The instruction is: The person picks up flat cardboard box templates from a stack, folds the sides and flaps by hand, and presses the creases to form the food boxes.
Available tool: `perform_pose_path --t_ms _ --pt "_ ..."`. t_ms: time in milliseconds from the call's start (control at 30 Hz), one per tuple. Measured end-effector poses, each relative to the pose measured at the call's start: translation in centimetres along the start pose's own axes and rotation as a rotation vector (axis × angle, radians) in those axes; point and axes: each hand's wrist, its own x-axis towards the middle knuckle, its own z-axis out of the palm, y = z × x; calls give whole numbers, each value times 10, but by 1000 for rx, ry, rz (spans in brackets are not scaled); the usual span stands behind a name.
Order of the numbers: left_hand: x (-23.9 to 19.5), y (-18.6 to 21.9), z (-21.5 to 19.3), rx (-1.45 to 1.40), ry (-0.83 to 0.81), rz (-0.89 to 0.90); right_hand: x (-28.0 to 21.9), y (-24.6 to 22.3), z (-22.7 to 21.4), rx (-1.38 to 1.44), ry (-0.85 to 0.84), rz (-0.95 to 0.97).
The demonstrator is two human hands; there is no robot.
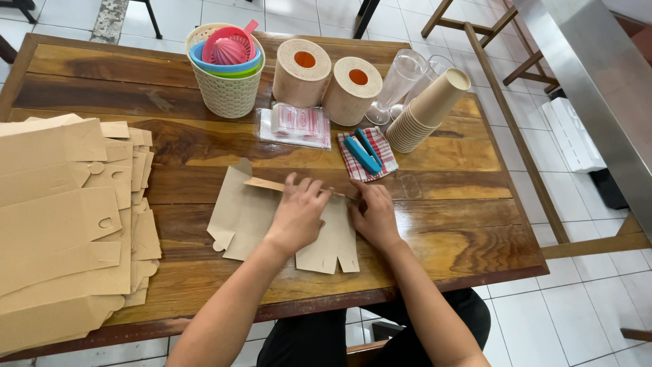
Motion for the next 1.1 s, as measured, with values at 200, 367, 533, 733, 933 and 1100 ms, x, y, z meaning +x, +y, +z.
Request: perform_pose_path --t_ms 200,367,533,733,933,1100 --pt "-1 14 69 -31 25 176 -28 -22 -2 43 -12 -1" --pt "-2 15 64 -99 34 144 -29 -33 -10 81 -20 54" --pt "-2 14 42 -223 -5 66 -27 -34 -11 99 -4 142" --pt "-1 17 44 -193 -17 51 -28 -28 -11 -92 -43 133" --pt "-2 26 45 -108 -28 52 -18 -15 -15 -221 -153 75" --pt "3 32 51 6 -82 86 -6 -2 -22 -156 -212 -51"
